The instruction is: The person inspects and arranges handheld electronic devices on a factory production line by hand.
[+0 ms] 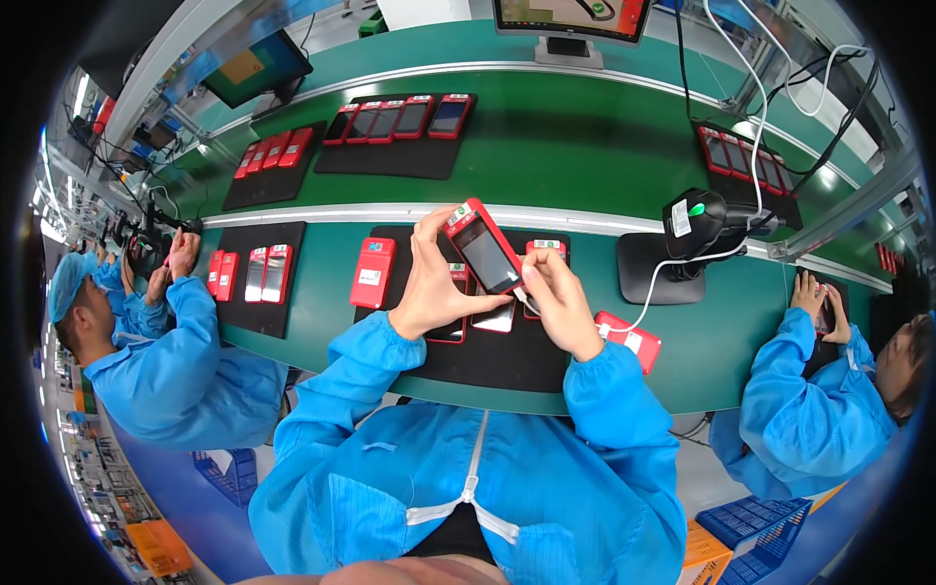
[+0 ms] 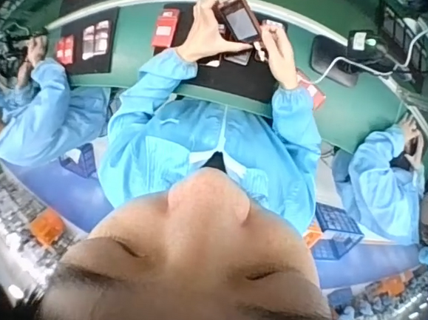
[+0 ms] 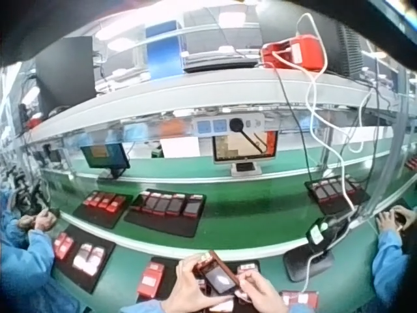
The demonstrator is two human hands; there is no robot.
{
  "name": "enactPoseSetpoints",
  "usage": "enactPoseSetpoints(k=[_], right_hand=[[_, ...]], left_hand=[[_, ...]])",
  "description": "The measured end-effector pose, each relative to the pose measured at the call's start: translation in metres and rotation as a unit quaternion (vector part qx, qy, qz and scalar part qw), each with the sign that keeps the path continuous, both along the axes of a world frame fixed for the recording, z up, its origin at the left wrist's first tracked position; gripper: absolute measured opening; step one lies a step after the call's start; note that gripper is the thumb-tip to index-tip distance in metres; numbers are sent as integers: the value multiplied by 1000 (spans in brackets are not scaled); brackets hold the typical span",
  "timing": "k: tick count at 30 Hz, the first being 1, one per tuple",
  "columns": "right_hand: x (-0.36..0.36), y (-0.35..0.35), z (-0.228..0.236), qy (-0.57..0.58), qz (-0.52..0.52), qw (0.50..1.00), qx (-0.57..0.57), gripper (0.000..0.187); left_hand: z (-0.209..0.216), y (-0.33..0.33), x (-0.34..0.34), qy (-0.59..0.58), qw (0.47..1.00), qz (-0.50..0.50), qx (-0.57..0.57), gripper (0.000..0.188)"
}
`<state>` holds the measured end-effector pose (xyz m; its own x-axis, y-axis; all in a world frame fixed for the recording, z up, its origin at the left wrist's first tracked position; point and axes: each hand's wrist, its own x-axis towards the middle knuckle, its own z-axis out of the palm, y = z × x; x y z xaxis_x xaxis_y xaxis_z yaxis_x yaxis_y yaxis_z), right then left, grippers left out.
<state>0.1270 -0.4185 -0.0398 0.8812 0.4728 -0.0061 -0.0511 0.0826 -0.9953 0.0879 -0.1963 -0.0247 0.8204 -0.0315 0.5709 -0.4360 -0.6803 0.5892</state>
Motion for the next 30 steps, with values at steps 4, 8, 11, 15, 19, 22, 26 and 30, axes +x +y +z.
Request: enactPoseSetpoints(k=[4, 8, 11, 15, 19, 22, 26, 30], right_hand=[[1, -6, 4, 221, 103, 951, 192, 37], [-2, -14, 9, 235, 149, 941, 194, 30], [1, -25, 6, 172, 99, 974, 110, 13], [1, -54, -9, -61, -129, 989, -41, 38], [15, -93, -23, -255, -323, 876, -252, 48], [22, -108, -35, -265, -385, 841, -272, 45], [26, -111, -45, -244, -435, 819, -283, 47], [24, -113, -46, -285, -433, 801, -300, 49]], left_hand=[[-3, -12, 1, -68, 997, -46, 11, 129], [-5, -13, 0, -69, 993, -93, -15, 127], [-4, 9, -1, 18, 993, -67, 98, 115], [-10, 61, 7, 49, 987, 30, 147, 80], [-25, 95, 2, 67, 981, 113, 145, 56], [-35, 101, -1, 131, 980, 118, 93, 52], [-40, 102, 0, 117, 986, 102, 63, 46], [-38, 101, 1, 133, 983, 104, 76, 45]])
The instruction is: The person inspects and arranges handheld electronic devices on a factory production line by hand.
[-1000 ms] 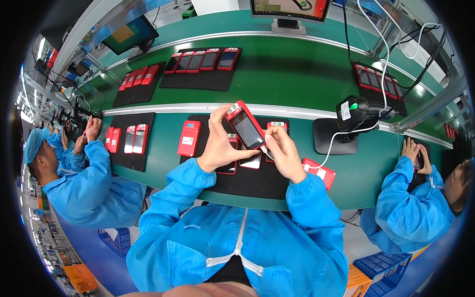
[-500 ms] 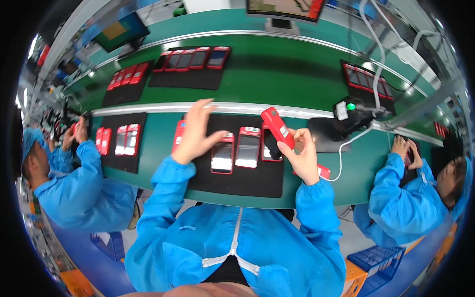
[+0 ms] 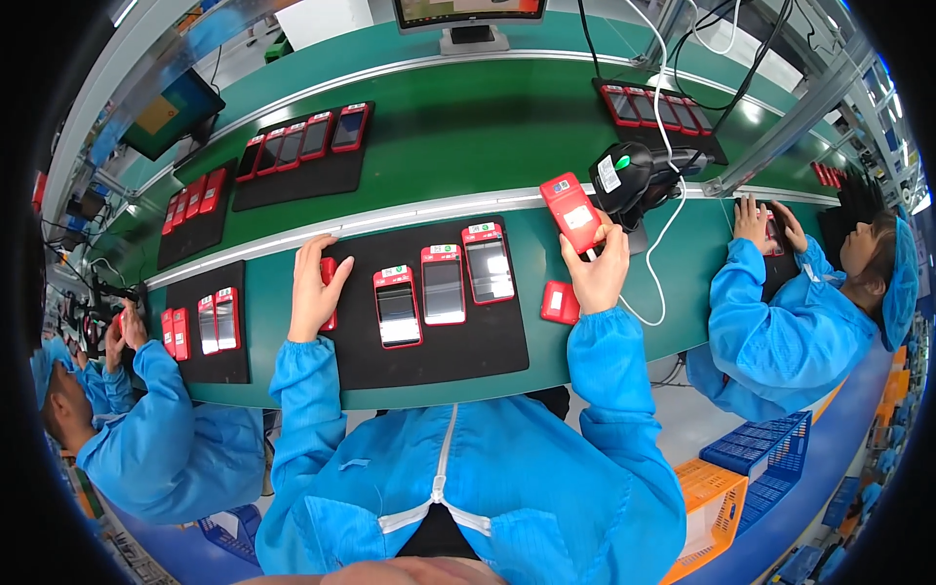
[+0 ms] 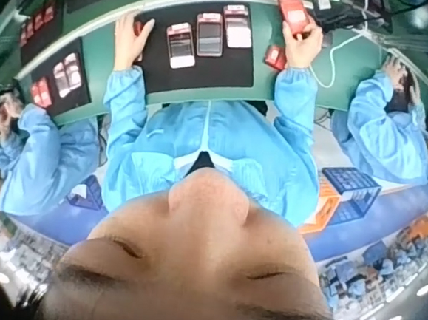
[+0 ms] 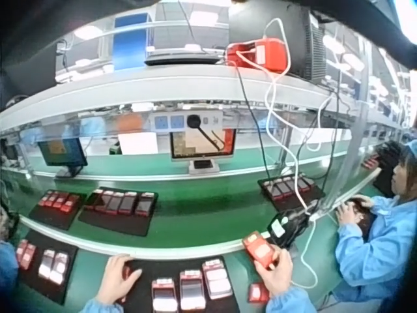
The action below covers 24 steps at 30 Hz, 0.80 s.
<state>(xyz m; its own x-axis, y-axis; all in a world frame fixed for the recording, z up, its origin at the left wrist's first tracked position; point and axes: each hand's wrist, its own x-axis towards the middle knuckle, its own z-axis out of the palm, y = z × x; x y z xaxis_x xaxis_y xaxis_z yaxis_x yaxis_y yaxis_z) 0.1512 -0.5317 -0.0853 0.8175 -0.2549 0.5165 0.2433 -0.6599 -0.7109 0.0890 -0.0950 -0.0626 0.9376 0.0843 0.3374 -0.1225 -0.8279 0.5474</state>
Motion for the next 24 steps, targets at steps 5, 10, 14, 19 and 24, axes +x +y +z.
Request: enactPoseSetpoints(k=[5, 10, 14, 19, 24], right_hand=[[-3, 1, 6, -7, 11, 999, -34, 47], [-7, 2, 7, 19, -1, 999, -43, 47], [-6, 0, 6, -4, 7, 999, -49, 48], [-9, 7, 15, -17, 72, 997, 11, 48], [-21, 44, 31, 29, 266, 959, 90, 48]], left_hand=[[1, -3, 0, 5, 1000, 0, 30, 46], [-1, -3, 0, 7, 999, 2, 53, 47], [-3, -3, 0, 21, 998, 7, 54, 49], [5, -6, 0, -18, 998, 2, 52, 51], [17, -27, -1, -74, 993, -49, -73, 52]])
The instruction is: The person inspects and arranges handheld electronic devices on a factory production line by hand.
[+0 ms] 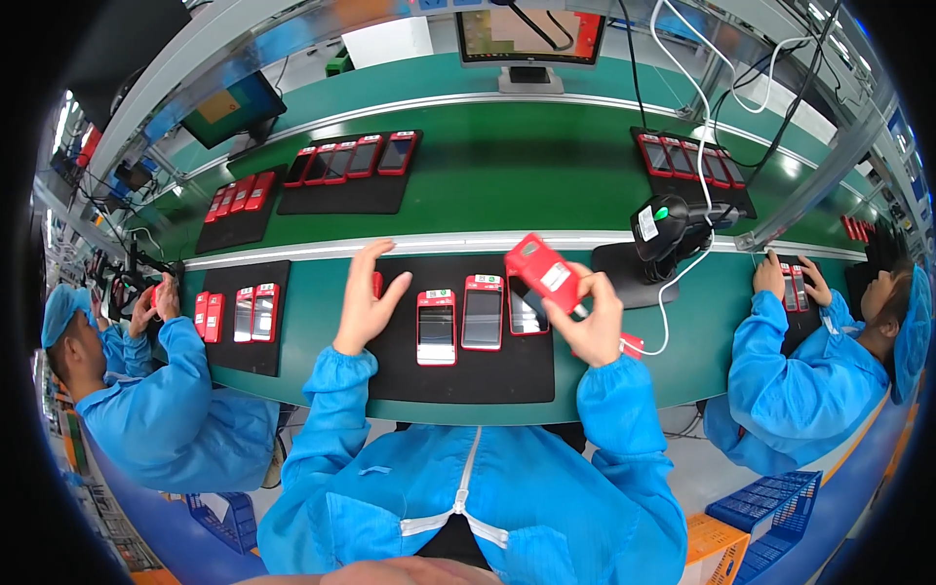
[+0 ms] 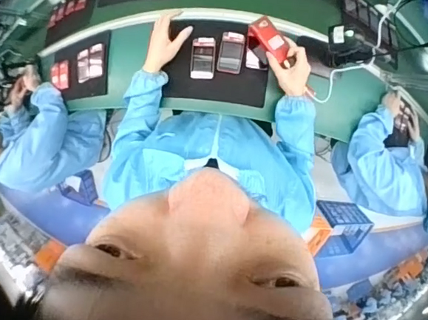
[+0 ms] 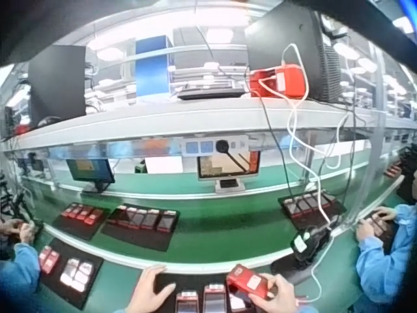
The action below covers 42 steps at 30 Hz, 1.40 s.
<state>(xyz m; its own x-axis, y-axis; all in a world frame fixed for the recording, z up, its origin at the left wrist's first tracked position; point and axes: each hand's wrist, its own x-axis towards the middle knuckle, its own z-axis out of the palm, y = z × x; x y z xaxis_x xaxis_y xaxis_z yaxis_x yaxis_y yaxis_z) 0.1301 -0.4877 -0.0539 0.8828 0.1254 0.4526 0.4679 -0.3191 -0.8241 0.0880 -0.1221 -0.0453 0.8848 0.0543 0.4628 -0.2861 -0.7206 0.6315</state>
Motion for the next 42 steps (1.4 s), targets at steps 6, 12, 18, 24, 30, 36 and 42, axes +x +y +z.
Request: enactPoseSetpoints(k=[6, 12, 18, 24, 30, 36, 42], right_hand=[[-8, 65, 13, -44, 165, 985, -40, 48], [-4, 93, 7, -40, 197, 979, -47, 44], [-8, 92, 1, -39, 75, 994, -62, 47], [-9, 88, -8, 0, 62, 993, -105, 41], [-9, 87, -13, 9, 70, 992, -104, 37], [-9, 84, -16, 18, 79, 992, -94, 34], [-7, 81, -21, 27, 92, 992, -85, 33]], left_hand=[[-15, -42, 2, 123, 886, -239, -378, 86], [-29, -39, -5, 142, 865, -168, -452, 73], [-35, -44, -2, 88, 878, -134, -452, 71], [-32, -47, -5, 94, 880, -100, -454, 67], [-27, -49, -6, 93, 885, -99, -446, 60], [-31, -48, -2, 150, 878, -58, -450, 54], [-31, -51, -2, 166, 869, -64, -461, 55]])
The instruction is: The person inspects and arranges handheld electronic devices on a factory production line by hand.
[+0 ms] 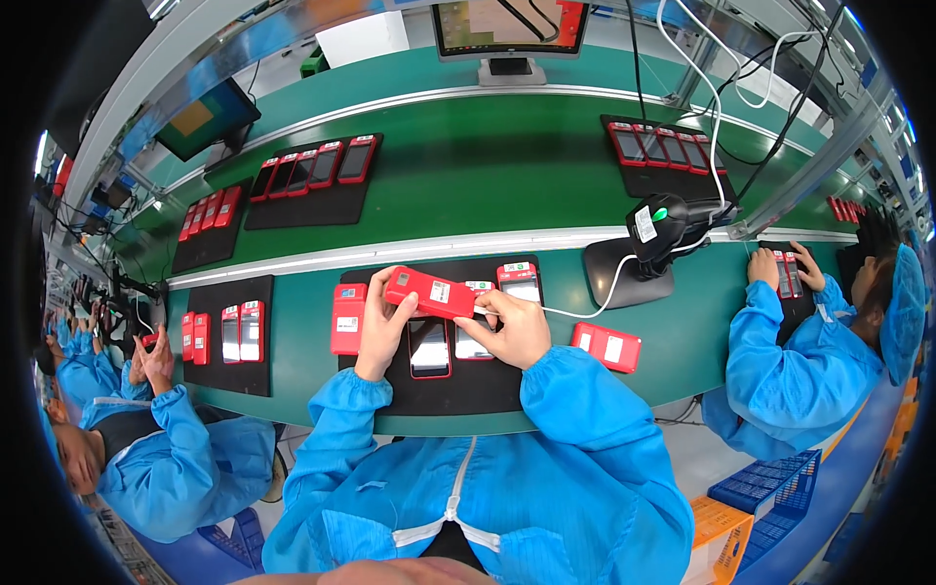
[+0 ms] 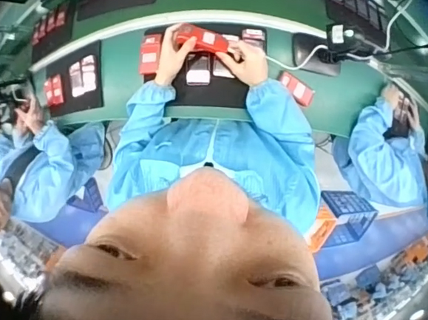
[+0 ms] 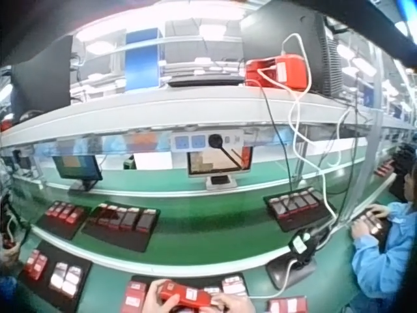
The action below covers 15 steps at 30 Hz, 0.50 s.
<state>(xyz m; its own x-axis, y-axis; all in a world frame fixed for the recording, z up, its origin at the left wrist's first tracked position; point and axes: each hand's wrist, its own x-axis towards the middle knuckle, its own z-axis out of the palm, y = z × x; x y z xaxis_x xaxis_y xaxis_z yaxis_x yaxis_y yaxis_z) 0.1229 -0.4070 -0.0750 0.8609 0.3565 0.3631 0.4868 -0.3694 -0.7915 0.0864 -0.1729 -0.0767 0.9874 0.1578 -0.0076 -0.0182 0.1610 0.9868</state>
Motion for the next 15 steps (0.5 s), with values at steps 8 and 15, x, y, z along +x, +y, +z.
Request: enactPoseSetpoints(k=[8, 15], right_hand=[[0, 1, -2, 11, -8, 1000, 8, 35], [-1, 0, 0, 36, 5, 999, 9, 35]], left_hand=[[2, 0, -1, -46, 999, -2, 8, 59], [1, 0, -1, -65, 998, -4, -8, 61]])
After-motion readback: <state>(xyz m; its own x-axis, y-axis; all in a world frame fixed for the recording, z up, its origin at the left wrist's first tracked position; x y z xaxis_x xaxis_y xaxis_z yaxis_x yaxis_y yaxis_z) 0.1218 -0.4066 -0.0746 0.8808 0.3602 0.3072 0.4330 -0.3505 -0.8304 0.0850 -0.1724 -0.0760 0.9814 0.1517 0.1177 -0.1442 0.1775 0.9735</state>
